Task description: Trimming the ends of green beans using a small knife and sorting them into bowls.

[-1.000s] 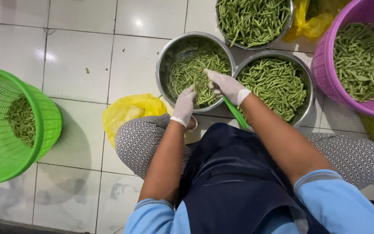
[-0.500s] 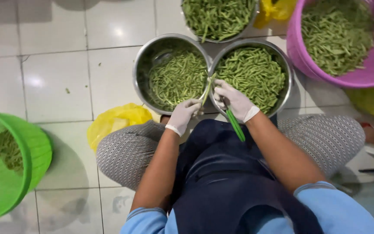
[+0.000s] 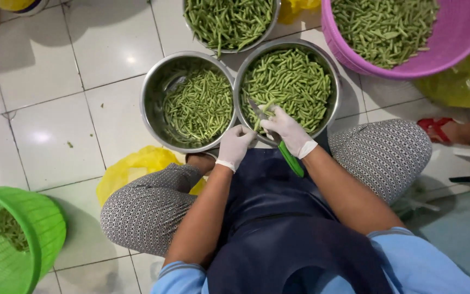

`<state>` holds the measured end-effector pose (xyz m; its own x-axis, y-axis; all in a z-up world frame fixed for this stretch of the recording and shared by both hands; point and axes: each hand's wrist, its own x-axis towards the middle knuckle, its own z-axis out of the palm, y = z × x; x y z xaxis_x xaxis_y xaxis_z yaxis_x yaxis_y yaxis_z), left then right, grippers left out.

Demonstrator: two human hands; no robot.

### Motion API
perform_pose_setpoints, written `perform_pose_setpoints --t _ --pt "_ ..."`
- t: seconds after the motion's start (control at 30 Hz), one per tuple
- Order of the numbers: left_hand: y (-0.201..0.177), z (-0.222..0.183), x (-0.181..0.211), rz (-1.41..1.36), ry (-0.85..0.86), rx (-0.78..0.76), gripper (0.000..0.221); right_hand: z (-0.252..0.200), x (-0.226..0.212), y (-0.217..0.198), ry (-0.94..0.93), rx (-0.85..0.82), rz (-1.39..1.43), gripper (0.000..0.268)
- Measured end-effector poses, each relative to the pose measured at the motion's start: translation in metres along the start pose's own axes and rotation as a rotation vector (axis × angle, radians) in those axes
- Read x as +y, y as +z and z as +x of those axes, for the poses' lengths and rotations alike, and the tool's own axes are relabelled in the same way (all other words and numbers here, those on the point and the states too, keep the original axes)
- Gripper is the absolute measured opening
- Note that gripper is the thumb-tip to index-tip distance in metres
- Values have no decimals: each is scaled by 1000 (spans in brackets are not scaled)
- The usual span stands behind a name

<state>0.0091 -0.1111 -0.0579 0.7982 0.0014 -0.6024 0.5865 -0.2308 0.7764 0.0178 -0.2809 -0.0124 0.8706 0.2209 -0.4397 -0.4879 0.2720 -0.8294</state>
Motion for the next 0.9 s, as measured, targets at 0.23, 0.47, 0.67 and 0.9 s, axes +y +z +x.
perform_pose_setpoints --t 0.23,0.47,0.67,0.9 --pt "8 -28 30 233 88 31 16 25 33 -24 49 147 82 24" --pt "6 -9 14 242 62 65 15 22 17 -26 166 176 264 20" --pt "11 4 26 275 69 74 18 -3 9 -4 125 27 128 40" --pt "20 0 40 439 184 55 25 13 39 -20 173 123 111 29"
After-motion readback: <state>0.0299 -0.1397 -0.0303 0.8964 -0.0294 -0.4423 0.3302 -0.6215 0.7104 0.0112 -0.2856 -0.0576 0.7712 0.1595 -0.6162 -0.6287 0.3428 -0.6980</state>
